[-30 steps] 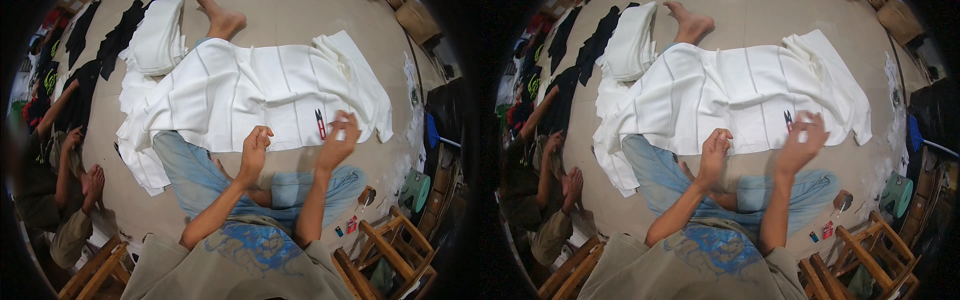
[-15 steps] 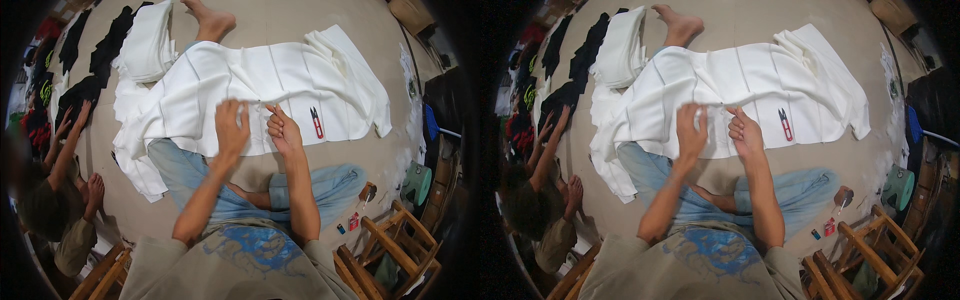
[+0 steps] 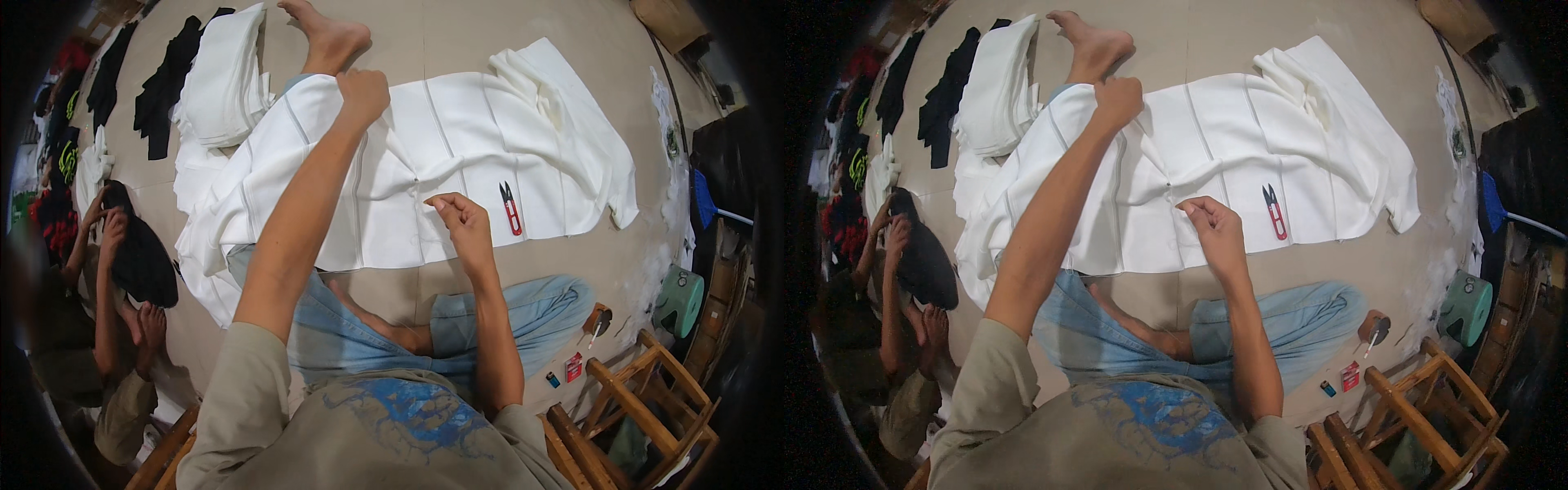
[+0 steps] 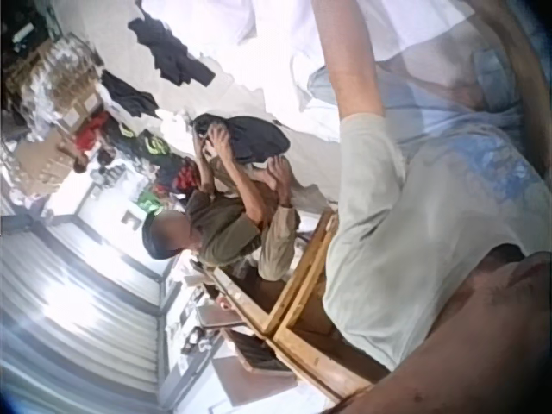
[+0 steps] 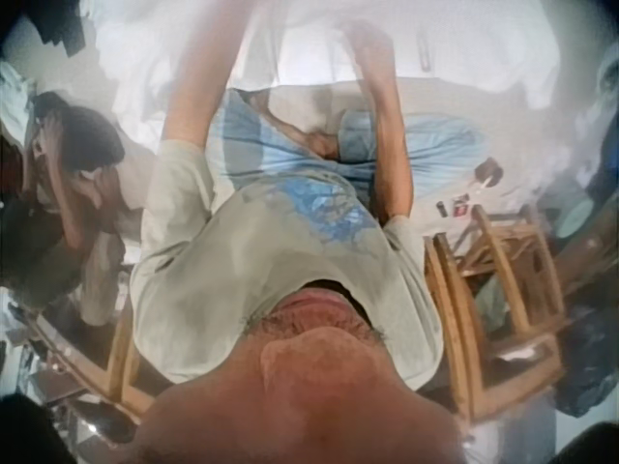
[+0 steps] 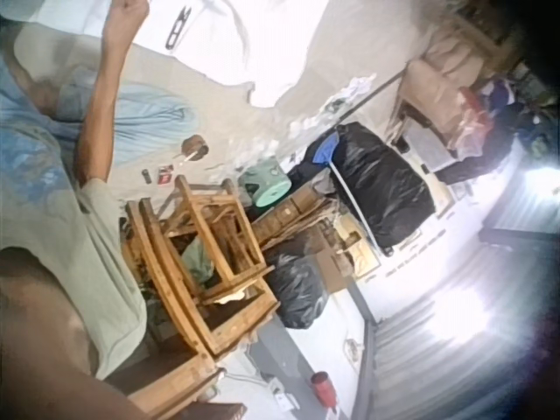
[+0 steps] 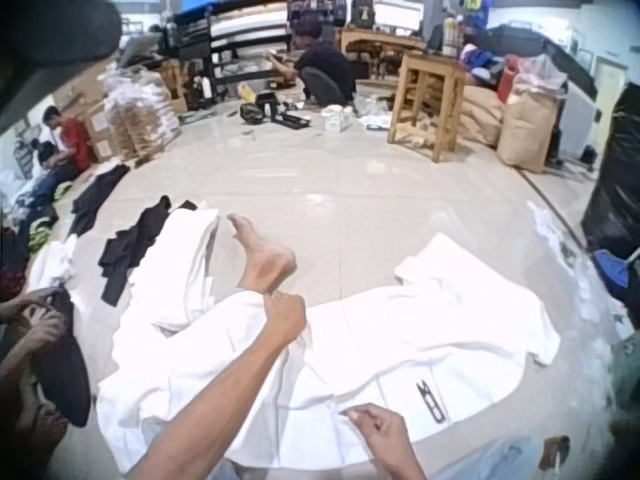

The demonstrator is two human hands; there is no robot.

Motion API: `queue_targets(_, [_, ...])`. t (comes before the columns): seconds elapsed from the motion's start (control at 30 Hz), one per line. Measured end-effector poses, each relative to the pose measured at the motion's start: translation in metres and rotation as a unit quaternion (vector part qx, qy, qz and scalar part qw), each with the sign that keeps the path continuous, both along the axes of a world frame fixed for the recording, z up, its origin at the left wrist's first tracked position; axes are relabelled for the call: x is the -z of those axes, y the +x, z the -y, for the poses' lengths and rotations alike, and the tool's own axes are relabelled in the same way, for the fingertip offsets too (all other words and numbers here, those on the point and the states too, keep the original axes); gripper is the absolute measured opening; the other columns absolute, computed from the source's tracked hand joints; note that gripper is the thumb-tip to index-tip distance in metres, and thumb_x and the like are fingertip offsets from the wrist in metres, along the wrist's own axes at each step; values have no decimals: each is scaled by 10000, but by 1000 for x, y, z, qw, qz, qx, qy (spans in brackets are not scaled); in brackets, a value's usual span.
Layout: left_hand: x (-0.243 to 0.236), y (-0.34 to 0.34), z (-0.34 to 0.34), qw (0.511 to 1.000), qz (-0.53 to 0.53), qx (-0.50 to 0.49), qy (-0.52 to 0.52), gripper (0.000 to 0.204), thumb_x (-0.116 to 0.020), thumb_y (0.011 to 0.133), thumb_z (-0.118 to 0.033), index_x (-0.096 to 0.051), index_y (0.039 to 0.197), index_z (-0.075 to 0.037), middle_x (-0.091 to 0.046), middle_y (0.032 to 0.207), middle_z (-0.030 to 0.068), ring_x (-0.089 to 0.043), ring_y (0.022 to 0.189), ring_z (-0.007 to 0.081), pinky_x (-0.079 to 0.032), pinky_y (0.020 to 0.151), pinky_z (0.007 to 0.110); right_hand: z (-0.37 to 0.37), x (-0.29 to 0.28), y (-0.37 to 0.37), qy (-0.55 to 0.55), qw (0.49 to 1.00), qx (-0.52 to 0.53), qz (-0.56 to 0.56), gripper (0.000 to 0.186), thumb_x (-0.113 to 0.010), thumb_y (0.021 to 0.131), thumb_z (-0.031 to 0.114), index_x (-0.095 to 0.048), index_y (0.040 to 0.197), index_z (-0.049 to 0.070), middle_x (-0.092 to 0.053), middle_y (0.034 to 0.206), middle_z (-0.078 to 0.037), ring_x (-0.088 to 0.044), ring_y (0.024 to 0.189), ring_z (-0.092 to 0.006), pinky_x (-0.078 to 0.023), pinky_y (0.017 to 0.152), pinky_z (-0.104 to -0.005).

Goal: The person sits on the floor and uses a red utility knife to cut a large white fabric sheet along pre-marked lines. They repeatedly adjust the fabric and cut along the seams, separating the material into distinct sections.

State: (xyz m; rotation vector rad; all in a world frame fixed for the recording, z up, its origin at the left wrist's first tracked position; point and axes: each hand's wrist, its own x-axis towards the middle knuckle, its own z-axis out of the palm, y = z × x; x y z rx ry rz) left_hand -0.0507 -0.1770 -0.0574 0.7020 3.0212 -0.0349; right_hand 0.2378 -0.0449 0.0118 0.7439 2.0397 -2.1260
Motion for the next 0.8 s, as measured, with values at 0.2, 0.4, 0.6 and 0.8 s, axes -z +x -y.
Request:
queue_targets(0.2, [9,-28,0,946,123,70,293,205,-620,842,-200,-635,962,-35,-706,854,205,-684,823,364,-500,753,495,16,10,-16,-63,950,156,-262,211,-568,1072,213,-617,997,22,-623,942,-36,-483,768,-68,-396,678,-242])
queue_targets(0.4, [20,-31,-10,959,61,26,277,230,-585,859,-156,-556,1056,-40,-701,834,215,-683,800,405,-520,722,511,24,11,-27,-295,905,245,-185,229,-508,1099,259,-499,941,93,-496,827,-7,-418,711,-89,-393,680,-281])
queue_targets(0.6, [38,-47,-19,967,-27,10,254,218,-571,885,-126,-533,1089,-57,-715,811,184,-690,771,409,-528,708,525,17,12,46,-248,933,226,-130,249,-513,1087,230,-429,882,116,-370,746,15,-326,665,-98,-339,659,-278])
queue_targets(0.8, [44,-60,-22,968,-37,-6,249,226,-588,906,-156,-519,1108,-81,-714,792,174,-691,751,394,-526,707,535,-4,-17,180,-273,921,273,-56,321,-625,1026,304,-405,856,142,-349,725,30,-329,668,-108,-320,653,-298])
